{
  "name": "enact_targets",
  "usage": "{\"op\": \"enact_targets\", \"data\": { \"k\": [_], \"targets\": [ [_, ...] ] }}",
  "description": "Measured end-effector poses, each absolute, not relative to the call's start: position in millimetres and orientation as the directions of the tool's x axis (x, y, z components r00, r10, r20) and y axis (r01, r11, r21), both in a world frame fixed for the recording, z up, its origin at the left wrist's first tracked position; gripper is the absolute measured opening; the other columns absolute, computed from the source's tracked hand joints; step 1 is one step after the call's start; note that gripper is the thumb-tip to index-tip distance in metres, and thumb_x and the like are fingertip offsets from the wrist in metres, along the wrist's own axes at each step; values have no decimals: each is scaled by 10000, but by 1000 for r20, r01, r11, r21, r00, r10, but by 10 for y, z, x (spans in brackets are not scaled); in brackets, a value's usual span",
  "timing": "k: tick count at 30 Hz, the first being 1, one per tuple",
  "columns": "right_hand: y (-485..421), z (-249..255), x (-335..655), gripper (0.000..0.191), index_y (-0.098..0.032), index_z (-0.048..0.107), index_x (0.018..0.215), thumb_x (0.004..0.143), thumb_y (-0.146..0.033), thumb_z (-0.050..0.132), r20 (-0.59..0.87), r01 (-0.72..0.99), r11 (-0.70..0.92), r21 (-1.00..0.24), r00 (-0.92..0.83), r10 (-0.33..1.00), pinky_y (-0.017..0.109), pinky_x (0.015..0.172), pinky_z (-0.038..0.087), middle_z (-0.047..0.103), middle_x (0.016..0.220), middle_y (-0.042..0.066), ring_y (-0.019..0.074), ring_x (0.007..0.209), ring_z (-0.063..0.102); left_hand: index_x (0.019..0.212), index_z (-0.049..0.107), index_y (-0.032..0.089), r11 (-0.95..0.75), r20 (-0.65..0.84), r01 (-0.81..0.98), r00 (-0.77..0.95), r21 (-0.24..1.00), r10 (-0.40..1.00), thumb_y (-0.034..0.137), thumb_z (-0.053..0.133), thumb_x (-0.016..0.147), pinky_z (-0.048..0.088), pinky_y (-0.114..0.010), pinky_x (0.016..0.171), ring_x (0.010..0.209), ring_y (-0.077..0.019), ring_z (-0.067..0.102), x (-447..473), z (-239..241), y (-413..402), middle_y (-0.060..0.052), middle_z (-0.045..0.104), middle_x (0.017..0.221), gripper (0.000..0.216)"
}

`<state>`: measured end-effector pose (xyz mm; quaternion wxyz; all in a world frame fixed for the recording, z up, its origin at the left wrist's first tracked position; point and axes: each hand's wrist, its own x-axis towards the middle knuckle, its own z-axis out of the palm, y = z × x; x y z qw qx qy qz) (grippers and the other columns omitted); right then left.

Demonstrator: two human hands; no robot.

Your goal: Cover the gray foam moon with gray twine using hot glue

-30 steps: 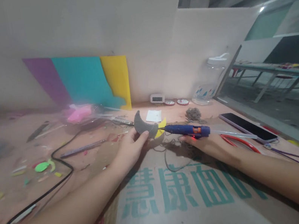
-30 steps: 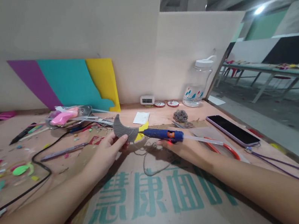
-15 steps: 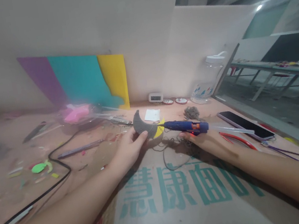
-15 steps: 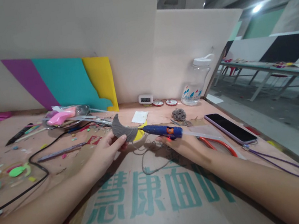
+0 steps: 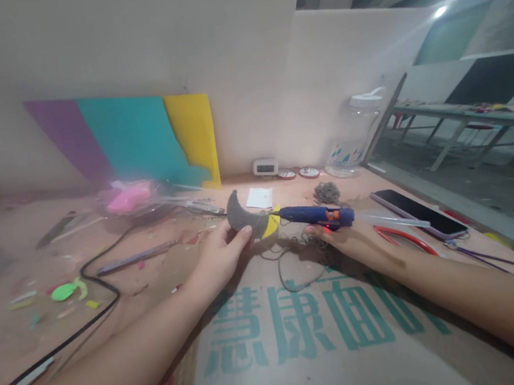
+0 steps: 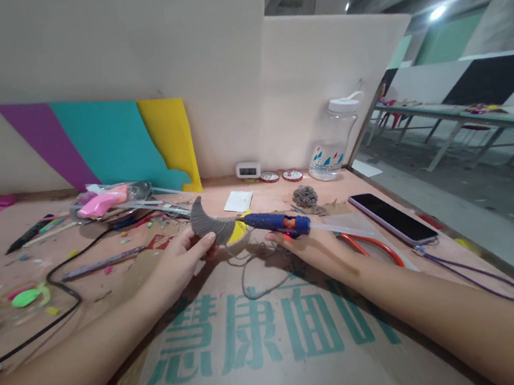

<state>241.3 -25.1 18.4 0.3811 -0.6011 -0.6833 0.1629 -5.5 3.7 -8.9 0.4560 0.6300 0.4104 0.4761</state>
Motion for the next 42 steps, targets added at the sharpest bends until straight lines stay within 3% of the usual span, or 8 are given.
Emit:
{"op": "enact_targets", "data": {
  "k": [3, 8, 13, 20, 26, 30, 34, 42],
  "targets": [
    [-255, 171, 2453, 344, -231, 692, 754, 740, -574, 664, 335, 735, 187, -651, 58, 941, 479, 815, 549, 724, 771, 85, 338, 869, 676, 833, 568, 159, -227, 209, 74, 197, 971, 958, 396, 599, 809, 388, -254, 620, 651, -134, 497, -50, -68, 26, 21, 550, 663, 240],
    [-246, 193, 2503, 479, -215, 575, 569, 838, -607, 525, 294, 690, 184, -700, 44, 955, 349, 646, 503, 612, 586, 41, 216, 632, 604, 816, 565, 161, -146, 147, -16, 164, 989, 975, 443, 641, 756, 419, -251, 595, 607, -125, 503, -26, -46, 15, 17, 568, 653, 299],
    [-217, 325, 2517, 517, -200, 618, 637, 864, -642, 474, 349, 523, 329, -787, -62, 935, 307, 632, 464, 617, 641, 44, 176, 619, 547, 796, 561, 161, -75, 93, -123, 147, 990, 985, 480, 701, 678, 417, -243, 564, 574, -116, 502, 7, -14, 1, 17, 574, 641, 368],
    [-250, 719, 2581, 444, -200, 669, 816, 864, -616, 522, 436, 290, 403, -868, 56, 898, 320, 667, 519, 707, 840, 69, 172, 650, 604, 752, 557, 160, -120, 135, -96, 171, 988, 976, 508, 684, 676, 385, -243, 554, 562, -120, 484, 9, 16, -4, 23, 550, 590, 378],
    [-3, 853, 2510, 466, -165, 708, 888, 776, -614, 643, 283, 403, 221, -888, 102, 954, 295, 654, 529, 728, 928, 111, 195, 758, 669, 735, 562, 158, -173, 172, -9, 187, 985, 967, 405, 624, 727, 368, -244, 560, 575, -124, 471, 10, -22, 21, 26, 541, 609, 255],
    [349, 809, 2429, 392, -145, 695, 964, 836, -507, 614, 191, 639, 115, -761, 52, 980, 281, 669, 516, 729, 969, 117, 194, 797, 672, 743, 576, 159, -188, 182, 13, 195, 982, 964, 382, 613, 733, 368, -248, 564, 577, -131, 475, 17, -36, 24, 28, 548, 611, 226],
    [722, 704, 2372, 322, -114, 698, 895, 793, -418, 686, 192, 786, 86, -612, 43, 980, 294, 662, 494, 713, 773, 100, 224, 762, 659, 740, 584, 165, -213, 199, 54, 197, 976, 960, 366, 592, 745, 385, -262, 602, 600, -145, 492, 6, -28, 30, 27, 549, 608, 202],
    [979, 376, 2244, 180, -130, 682, 894, 865, -288, 601, 174, 813, 138, -565, -46, 984, 276, 568, 490, 691, 635, 63, 179, 579, 616, 728, 587, 167, -226, 214, 44, 188, 973, 959, 373, 600, 748, 388, -249, 589, 600, -139, 507, -1, -35, 32, 26, 563, 603, 207]
  ]
}}
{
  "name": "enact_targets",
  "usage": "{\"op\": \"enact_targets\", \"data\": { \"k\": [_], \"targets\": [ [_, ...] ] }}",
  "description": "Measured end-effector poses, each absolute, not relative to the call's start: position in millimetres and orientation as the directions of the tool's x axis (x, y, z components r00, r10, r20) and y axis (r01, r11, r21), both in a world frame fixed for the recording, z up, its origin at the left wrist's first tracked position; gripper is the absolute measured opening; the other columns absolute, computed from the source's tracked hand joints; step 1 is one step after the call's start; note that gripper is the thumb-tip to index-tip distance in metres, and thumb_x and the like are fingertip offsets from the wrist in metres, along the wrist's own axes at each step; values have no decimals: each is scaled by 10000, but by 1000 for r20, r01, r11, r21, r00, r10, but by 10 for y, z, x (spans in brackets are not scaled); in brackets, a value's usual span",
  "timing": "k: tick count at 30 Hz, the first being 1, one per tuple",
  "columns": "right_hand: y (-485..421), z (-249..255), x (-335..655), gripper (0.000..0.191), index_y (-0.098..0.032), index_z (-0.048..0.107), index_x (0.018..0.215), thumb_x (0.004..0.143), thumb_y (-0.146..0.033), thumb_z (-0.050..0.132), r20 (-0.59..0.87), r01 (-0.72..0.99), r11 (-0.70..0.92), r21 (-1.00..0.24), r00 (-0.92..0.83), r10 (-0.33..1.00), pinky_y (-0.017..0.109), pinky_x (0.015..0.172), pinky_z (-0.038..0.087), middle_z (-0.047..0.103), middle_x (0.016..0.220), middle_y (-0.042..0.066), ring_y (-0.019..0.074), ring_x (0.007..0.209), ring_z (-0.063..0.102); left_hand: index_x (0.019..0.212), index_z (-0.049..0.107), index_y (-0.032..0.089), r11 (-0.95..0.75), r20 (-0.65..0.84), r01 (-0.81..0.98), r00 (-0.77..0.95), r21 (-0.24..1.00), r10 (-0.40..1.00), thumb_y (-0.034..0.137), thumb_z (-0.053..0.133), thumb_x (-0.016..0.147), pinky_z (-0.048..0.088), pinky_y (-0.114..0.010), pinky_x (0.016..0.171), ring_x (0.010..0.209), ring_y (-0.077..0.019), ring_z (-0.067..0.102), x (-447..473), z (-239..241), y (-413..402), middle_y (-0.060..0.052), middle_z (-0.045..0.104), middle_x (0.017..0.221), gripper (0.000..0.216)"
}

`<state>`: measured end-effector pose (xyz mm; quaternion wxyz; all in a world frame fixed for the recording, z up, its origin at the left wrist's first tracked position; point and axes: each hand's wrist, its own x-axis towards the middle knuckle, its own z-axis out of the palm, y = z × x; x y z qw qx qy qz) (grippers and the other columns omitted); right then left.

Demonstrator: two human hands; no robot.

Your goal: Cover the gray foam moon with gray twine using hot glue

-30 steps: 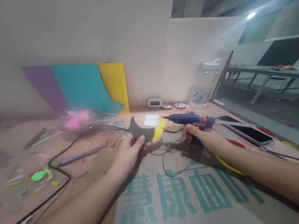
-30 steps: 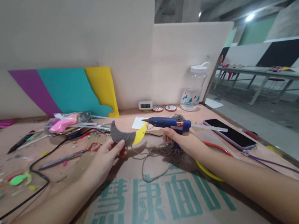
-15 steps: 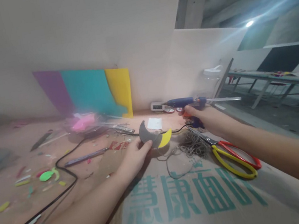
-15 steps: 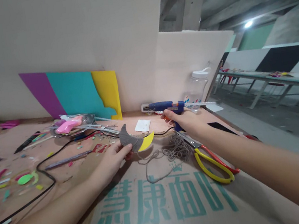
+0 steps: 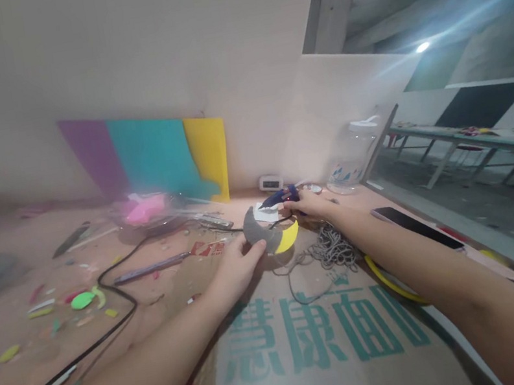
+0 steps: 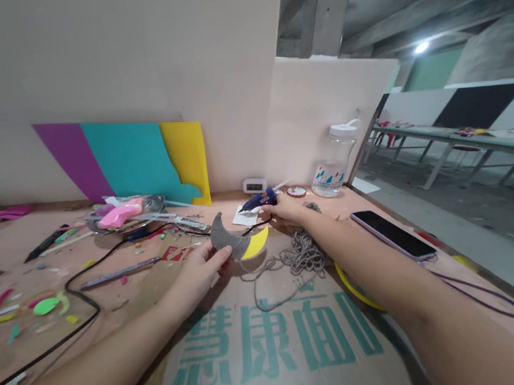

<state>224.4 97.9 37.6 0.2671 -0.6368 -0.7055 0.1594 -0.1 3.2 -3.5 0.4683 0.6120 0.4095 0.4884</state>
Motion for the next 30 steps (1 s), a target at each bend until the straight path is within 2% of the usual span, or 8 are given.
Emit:
{"op": "enact_targets", "data": {
  "k": [6, 10, 13, 16, 18, 21, 25, 30],
  "targets": [
    [869, 489, 2533, 253, -133, 715, 957, 878, -338, 589, 248, 887, 195, -419, -95, 964, 307, 770, 475, 743, 913, 133, 245, 847, 670, 741, 579, 152, -121, 131, -81, 142, 989, 981, 449, 655, 717, 388, -234, 553, 564, -119, 521, -17, -42, 53, 7, 601, 619, 307],
    [500, 583, 2588, 393, -145, 744, 936, 936, -430, 474, 284, 907, 239, -348, -141, 948, 325, 797, 457, 750, 916, 133, 272, 884, 673, 791, 625, 133, -92, 110, -122, 147, 988, 983, 439, 696, 710, 410, -236, 576, 588, -121, 557, -34, -70, 72, -27, 668, 688, 324],
    [166, 547, 2417, 413, -188, 745, 1022, 942, -472, 455, 270, 861, 366, -353, -281, 921, 338, 851, 466, 748, 1044, 92, 261, 960, 671, 781, 632, 134, -64, 86, -149, 146, 987, 985, 418, 703, 714, 411, -231, 584, 594, -117, 561, -38, -68, 63, -25, 679, 698, 300],
    [-75, 443, 2165, 354, -213, 706, 1126, 869, -434, 600, 239, 743, 515, -427, -456, 857, 357, 941, 455, 716, 1153, 76, 248, 1073, 642, 757, 633, 132, -58, 83, -159, 157, 986, 984, 421, 706, 719, 405, -226, 580, 589, -110, 555, -41, -50, 47, -25, 680, 700, 300],
    [-152, 382, 2028, 326, -204, 692, 1116, 841, -371, 640, 204, 696, 526, -488, -495, 845, 351, 906, 479, 718, 1124, 77, 229, 1029, 655, 756, 630, 130, -57, 81, -155, 152, 986, 985, 433, 708, 718, 412, -230, 587, 598, -115, 563, -43, -43, 42, -27, 678, 701, 315],
    [-170, 380, 1930, 154, -188, 692, 911, 871, -271, 568, 141, 652, 469, -596, -490, 860, 307, 788, 504, 734, 930, 45, 182, 865, 672, 783, 626, 134, -62, 79, -148, 117, 987, 990, 448, 705, 717, 425, -236, 582, 611, -129, 580, -45, -55, 51, -27, 679, 704, 330],
    [-147, 546, 1941, 175, -183, 657, 849, 894, -287, 523, 121, 591, 411, -694, -466, 876, 244, 621, 470, 645, 691, -10, 128, 630, 604, 806, 626, 141, -88, 94, -70, 88, 994, 992, 452, 675, 733, 445, -251, 577, 606, -146, 590, -49, -102, 79, -33, 686, 712, 323],
    [-228, 652, 1953, 214, -193, 678, 887, 923, -323, 512, 309, 652, 523, -549, -423, 852, 257, 656, 449, 679, 795, 14, 141, 697, 608, 765, 626, 146, -174, 167, 78, 99, 982, 981, 435, 636, 752, 432, -254, 577, 623, -165, 599, -60, -139, 99, -39, 676, 688, 289]
  ]
}}
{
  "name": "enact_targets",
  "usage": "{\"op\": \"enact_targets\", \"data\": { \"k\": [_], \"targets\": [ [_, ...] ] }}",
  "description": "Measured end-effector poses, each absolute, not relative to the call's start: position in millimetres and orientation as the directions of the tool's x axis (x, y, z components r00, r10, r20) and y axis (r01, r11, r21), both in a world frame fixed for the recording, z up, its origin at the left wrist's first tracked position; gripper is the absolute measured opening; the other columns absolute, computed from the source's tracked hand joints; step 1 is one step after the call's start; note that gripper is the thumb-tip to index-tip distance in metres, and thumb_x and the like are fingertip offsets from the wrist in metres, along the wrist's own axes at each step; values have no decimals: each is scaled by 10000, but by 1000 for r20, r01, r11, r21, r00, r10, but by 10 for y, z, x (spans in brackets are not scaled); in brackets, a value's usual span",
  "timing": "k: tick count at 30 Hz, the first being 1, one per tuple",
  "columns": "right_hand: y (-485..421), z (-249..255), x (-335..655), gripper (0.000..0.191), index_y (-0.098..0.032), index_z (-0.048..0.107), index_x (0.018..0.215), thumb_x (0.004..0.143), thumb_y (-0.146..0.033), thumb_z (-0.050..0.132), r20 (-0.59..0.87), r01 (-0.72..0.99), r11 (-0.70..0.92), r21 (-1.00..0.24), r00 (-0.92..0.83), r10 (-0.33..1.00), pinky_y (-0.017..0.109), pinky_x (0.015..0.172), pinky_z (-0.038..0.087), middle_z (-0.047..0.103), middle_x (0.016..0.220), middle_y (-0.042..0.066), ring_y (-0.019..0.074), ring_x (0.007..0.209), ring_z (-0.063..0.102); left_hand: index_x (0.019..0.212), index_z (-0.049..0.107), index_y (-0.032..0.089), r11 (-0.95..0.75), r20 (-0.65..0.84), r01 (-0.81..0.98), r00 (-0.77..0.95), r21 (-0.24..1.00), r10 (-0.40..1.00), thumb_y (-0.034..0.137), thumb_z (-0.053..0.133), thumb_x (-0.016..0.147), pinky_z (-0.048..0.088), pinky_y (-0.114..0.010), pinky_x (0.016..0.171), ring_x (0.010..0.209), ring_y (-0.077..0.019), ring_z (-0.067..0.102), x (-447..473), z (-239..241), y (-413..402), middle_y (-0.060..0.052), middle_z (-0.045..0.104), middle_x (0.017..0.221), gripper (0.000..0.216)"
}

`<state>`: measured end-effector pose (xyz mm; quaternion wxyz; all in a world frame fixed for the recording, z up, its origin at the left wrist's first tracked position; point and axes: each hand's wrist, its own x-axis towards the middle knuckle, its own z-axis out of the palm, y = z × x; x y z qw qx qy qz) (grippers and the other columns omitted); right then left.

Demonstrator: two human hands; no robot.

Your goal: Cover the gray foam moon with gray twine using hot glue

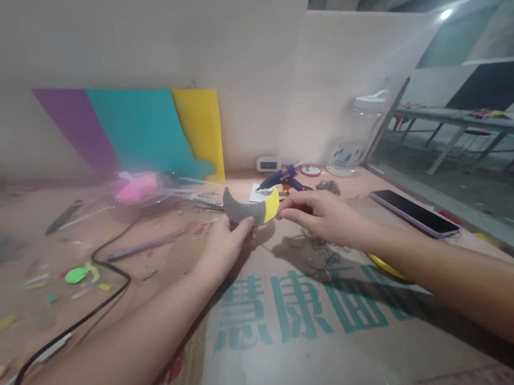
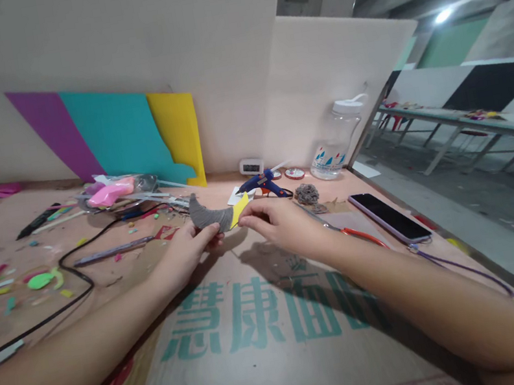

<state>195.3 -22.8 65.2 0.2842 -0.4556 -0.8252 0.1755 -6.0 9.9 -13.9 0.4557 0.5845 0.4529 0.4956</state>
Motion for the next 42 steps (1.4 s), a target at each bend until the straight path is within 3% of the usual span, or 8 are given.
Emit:
{"op": "enact_targets", "data": {
  "k": [5, 11, 16, 21, 29, 42],
  "targets": [
    [-327, 494, 1930, 203, -191, 687, 864, 934, -289, 523, 444, 645, 646, -409, -478, 758, 280, 711, 445, 712, 835, 41, 163, 766, 620, 725, 596, 154, -174, 158, 139, 120, 975, 980, 407, 614, 756, 419, -258, 576, 606, -159, 578, -52, -83, 60, -20, 642, 656, 255],
    [-374, 391, 1889, 188, -196, 707, 902, 930, -288, 545, 459, 595, 689, -414, -518, 722, 236, 653, 441, 719, 795, 23, 134, 692, 615, 698, 567, 165, -210, 178, 191, 173, 959, 969, 347, 591, 755, 390, -251, 558, 569, -145, 532, -22, 32, -37, 6, 595, 604, 192],
    [-300, 475, 1980, 182, -196, 702, 866, 922, -291, 557, 511, 619, 667, -414, -448, 733, 243, 663, 437, 717, 795, 19, 138, 694, 614, 787, 615, 160, -266, 218, 228, 215, 936, 952, 333, 580, 765, 424, -261, 632, 628, -164, 559, -11, 48, -64, 10, 609, 622, 178],
    [-109, 572, 2197, 181, -181, 683, 878, 920, -308, 561, 447, 756, 568, -326, -406, 797, 253, 629, 396, 700, 776, 22, 142, 661, 578, 860, 641, 153, -269, 209, 267, 231, 925, 950, 304, 546, 774, 449, -278, 685, 655, -181, 581, -9, 49, -63, 12, 613, 603, 198],
    [-38, 601, 2306, 166, -202, 677, 907, 928, -286, 535, 429, 843, 509, -176, -399, 810, 252, 649, 373, 699, 804, 22, 151, 699, 577, 741, 560, 176, -217, 138, 286, 273, 933, 952, 323, 514, 755, 396, -251, 577, 595, -154, 537, -9, 25, -55, 13, 593, 613, 155],
    [7, 552, 2332, 175, -189, 673, 893, 925, -297, 540, 389, 807, 543, -234, -434, 813, 251, 643, 378, 693, 812, 24, 147, 693, 577, 628, 507, 180, -159, 47, 289, 359, 944, 932, 311, 477, 663, 327, -230, 478, 528, -127, 469, -14, 71, -70, 12, 518, 559, 139]
  ]
}}
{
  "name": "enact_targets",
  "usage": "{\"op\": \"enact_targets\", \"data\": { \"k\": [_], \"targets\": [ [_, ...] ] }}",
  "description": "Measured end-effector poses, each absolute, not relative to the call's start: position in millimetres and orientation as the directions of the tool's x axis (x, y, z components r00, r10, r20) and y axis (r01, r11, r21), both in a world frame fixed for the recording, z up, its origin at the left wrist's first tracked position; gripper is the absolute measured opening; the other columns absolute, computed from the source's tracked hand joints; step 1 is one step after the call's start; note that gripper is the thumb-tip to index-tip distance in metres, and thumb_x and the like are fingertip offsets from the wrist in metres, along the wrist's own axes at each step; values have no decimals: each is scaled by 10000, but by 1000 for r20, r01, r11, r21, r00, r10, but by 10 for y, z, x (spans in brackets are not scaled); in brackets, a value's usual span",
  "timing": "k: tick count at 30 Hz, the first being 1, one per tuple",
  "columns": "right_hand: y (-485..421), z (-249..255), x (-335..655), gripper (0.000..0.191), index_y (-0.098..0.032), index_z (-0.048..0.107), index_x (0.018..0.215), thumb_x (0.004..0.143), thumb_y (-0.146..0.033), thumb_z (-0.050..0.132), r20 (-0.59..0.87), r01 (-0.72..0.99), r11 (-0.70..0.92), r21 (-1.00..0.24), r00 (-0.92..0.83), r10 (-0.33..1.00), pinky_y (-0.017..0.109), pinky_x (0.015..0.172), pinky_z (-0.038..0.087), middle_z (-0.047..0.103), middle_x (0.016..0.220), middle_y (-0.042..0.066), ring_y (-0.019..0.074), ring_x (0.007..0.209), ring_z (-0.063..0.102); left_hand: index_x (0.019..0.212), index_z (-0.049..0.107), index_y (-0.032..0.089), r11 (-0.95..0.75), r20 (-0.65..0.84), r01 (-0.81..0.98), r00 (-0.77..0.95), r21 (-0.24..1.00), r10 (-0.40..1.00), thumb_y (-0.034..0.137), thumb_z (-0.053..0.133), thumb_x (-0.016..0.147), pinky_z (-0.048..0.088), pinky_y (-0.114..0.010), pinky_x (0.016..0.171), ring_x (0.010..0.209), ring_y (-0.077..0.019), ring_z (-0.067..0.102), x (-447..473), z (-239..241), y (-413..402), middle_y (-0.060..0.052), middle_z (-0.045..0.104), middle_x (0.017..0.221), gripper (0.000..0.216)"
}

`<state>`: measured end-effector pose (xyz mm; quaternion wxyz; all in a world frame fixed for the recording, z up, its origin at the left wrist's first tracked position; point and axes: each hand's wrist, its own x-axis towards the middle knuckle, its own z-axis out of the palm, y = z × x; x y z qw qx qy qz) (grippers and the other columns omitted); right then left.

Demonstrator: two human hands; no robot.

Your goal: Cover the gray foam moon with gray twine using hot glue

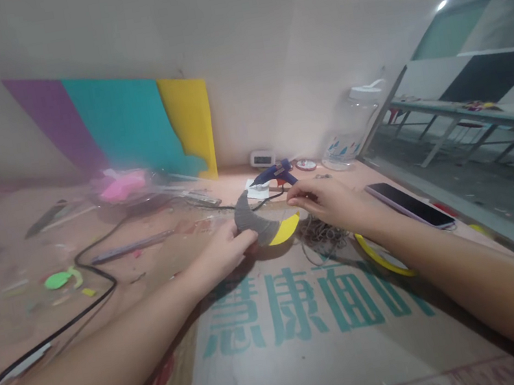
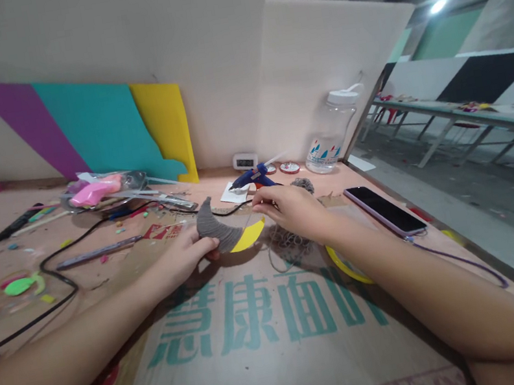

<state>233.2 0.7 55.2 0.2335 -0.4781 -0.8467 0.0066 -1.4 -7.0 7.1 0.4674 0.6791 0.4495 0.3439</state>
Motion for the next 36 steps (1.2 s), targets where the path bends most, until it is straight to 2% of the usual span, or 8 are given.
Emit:
{"op": "enact_targets", "data": {
  "k": [5, 10, 16, 20, 23, 26, 30, 36],
  "targets": [
    [-5, 558, 2307, 182, -177, 674, 882, 920, -303, 549, 413, 769, 580, -270, -451, 791, 257, 661, 400, 704, 827, 36, 152, 713, 592, 655, 510, 182, -116, 2, 248, 416, 962, 909, 311, 484, 635, 283, -212, 424, 472, -105, 429, -13, 105, -94, 26, 513, 549, 133],
    [3, 545, 2294, 174, -174, 673, 861, 905, -294, 554, 366, 731, 563, -385, -439, 821, 261, 664, 420, 703, 831, 32, 155, 730, 601, 676, 542, 163, -109, -7, 226, 459, 968, 888, 321, 519, 620, 362, -215, 478, 565, -130, 510, -35, 135, -119, 0, 560, 599, 169],
    [130, 291, 2317, 152, -177, 687, 823, 880, -236, 560, 300, 652, 587, -480, -507, 808, 291, 758, 469, 709, 858, 40, 176, 821, 632, 719, 557, 165, -10, -59, 162, 416, 987, 907, 329, 546, 647, 340, -213, 444, 519, -127, 505, -72, 127, -122, 6, 563, 582, 179],
    [167, 235, 2348, 250, -193, 716, 980, 838, -119, 524, 387, 628, 678, -381, -558, 734, 366, 919, 455, 719, 1038, 78, 215, 1010, 627, 691, 556, 162, 16, -40, 72, 349, 997, 936, 295, 555, 666, 375, -214, 489, 538, -123, 516, -67, 80, -85, 3, 569, 573, 135],
    [99, 402, 2341, 282, -199, 665, 1102, 903, -168, 467, 503, 658, 609, -442, -380, 776, 396, 977, 433, 686, 1149, 89, 215, 1098, 599, 713, 563, 159, 55, -39, -38, 337, 998, 941, 295, 573, 671, 427, -239, 572, 573, -126, 527, -66, 22, -36, 6, 574, 595, 143],
    [2, 559, 2281, 274, -183, 629, 989, 969, -374, 434, 492, 572, 507, -644, -198, 848, 329, 821, 496, 693, 911, 65, 176, 862, 636, 721, 569, 154, 38, -14, -69, 331, 997, 944, 300, 581, 682, 428, -253, 591, 572, -127, 518, -67, -16, -10, 8, 566, 597, 151],
    [-89, 491, 2141, 417, -183, 582, 907, 907, -588, 485, 285, 408, 331, -851, -171, 943, 259, 603, 470, 603, 649, -2, 125, 590, 556, 752, 574, 150, 4, 19, -69, 324, 998, 946, 300, 586, 698, 417, -249, 600, 593, -127, 526, -62, -22, -22, 8, 578, 628, 159],
    [-129, 222, 2026, 388, -186, 552, 799, 800, -562, 647, 156, 243, 199, -949, -185, 970, 209, 477, 362, 518, 554, -60, 81, 482, 461, 761, 555, 154, -9, 6, 8, 299, 1000, 954, 314, 570, 713, 382, -233, 555, 588, -127, 516, -49, 40, -52, 13, 556, 616, 168]
  ]
}}
